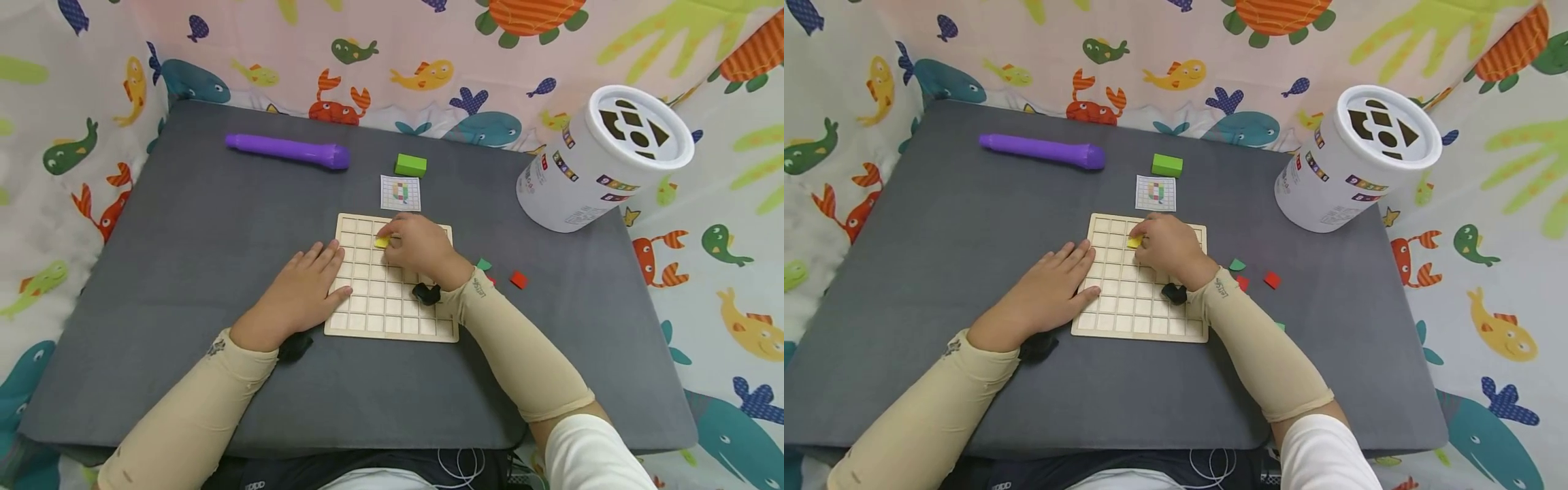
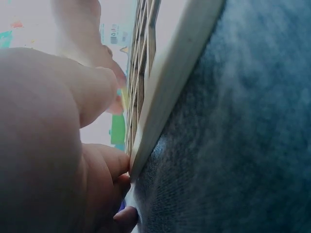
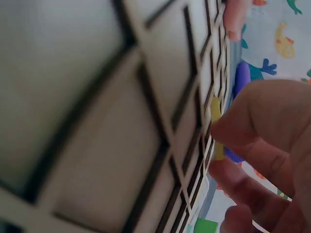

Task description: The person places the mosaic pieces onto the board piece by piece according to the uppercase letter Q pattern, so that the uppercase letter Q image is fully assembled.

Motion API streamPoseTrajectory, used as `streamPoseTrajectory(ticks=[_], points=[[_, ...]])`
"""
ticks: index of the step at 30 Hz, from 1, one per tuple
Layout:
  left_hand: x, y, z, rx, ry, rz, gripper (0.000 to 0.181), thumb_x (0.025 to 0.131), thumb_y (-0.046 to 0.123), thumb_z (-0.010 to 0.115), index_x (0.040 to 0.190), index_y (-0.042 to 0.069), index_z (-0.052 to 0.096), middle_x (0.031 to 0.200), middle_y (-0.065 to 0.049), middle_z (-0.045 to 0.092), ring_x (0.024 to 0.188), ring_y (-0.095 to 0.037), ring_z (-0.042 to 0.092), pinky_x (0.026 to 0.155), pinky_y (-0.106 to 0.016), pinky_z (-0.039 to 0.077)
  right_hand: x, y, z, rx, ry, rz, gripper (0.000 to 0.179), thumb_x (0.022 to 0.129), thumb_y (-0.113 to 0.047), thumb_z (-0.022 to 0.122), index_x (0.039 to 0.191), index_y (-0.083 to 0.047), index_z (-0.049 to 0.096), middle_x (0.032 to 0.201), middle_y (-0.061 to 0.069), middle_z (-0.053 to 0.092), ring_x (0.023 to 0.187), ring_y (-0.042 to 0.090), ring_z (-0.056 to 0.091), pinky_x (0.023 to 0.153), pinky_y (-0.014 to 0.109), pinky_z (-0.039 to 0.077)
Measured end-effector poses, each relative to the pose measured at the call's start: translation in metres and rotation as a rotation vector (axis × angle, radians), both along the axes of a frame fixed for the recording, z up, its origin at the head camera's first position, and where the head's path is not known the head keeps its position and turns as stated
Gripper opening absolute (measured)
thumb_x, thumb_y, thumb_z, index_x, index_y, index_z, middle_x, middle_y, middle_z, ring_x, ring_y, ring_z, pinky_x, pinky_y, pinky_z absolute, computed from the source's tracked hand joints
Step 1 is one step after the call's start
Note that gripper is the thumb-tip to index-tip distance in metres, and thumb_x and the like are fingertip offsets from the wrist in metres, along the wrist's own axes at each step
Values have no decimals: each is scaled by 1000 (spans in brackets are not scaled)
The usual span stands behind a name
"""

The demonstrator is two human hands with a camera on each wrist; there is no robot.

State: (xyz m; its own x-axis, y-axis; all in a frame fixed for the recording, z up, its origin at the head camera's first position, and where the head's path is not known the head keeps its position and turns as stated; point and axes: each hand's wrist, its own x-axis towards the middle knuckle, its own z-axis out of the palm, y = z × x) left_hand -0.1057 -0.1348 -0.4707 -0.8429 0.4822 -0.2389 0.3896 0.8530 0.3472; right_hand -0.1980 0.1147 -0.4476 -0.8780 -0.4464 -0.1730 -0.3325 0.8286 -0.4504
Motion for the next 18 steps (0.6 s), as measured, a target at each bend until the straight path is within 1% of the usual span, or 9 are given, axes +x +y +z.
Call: streamPoseTrajectory(ticks=[2, 4, 8, 10, 12, 13, 15, 17, 18], points=[[0, 3, 1, 1, 4, -7, 79, 113, 51, 44, 170, 3, 18, 178, -13, 11, 162, -38, 11, 129, -57, 11, 3, 3, 0, 43, 58, 30, 30, 92, -14, 71, 118, -19, 84, 123, -2, 71, 99, 16, 64, 75, 33, 55], [0, 6, 2, -5, 10, -12, 78, 113, 51, 44, 170, 3, 18, 178, -13, 12, 162, -38, 11, 129, -57, 12, 5, 6, 0, 42, 102, 64, 21, 97, -13, 74, 114, -17, 86, 120, -2, 73, 102, 16, 67, 78, 33, 57], [1, 8, 3, 0, 24, -15, 78, 113, 48, 46, 170, 1, 21, 177, -15, 14, 162, -39, 14, 128, -58, 14, 6, 8, 1, 46, 191, 192, 14, 100, -11, 78, 109, -14, 87, 118, 1, 76, 108, 21, 70, 91, 36, 58], [0, 8, 4, 0, 25, -14, 78, 113, 48, 47, 169, 1, 21, 177, -15, 15, 162, -40, 14, 128, -58, 14, 6, 9, 3, 61, 217, 265, 14, 100, -13, 78, 112, -13, 86, 122, 4, 77, 111, 25, 68, 96, 38, 56], [0, 7, 5, 4, 20, -11, 78, 113, 48, 47, 169, 0, 21, 177, -15, 15, 162, -40, 14, 128, -58, 14, 8, 14, 11, 66, 191, 296, 22, 102, -14, 74, 122, -12, 83, 131, 7, 73, 119, 30, 65, 103, 43, 52], [0, 7, 5, 3, 16, -11, 78, 113, 48, 47, 169, 0, 20, 177, -15, 14, 162, -39, 13, 128, -58, 13, 10, 18, 16, 68, 172, 289, 26, 104, -16, 72, 128, -12, 80, 136, 8, 71, 123, 31, 63, 105, 45, 50], [0, 6, 4, 2, 11, -11, 78, 113, 48, 46, 169, 0, 19, 177, -16, 13, 162, -39, 12, 128, -58, 12, 15, 33, 28, 59, 129, 237, 34, 106, -19, 67, 139, -12, 73, 144, 10, 65, 133, 34, 57, 111, 50, 46], [1, 4, 3, 4, 10, -9, 79, 113, 48, 46, 169, 0, 19, 177, -16, 12, 162, -40, 12, 128, -58, 12, 21, 55, 40, 49, 97, 135, 41, 107, -21, 64, 147, -12, 67, 149, 11, 61, 140, 35, 52, 115, 54, 42], [1, 3, 2, 7, 10, -8, 79, 113, 48, 46, 169, -1, 19, 177, -16, 12, 162, -40, 12, 128, -58, 12, 25, 68, 45, 51, 89, 77, 42, 108, -23, 64, 149, -13, 65, 150, 11, 59, 141, 36, 50, 114, 56, 43]])
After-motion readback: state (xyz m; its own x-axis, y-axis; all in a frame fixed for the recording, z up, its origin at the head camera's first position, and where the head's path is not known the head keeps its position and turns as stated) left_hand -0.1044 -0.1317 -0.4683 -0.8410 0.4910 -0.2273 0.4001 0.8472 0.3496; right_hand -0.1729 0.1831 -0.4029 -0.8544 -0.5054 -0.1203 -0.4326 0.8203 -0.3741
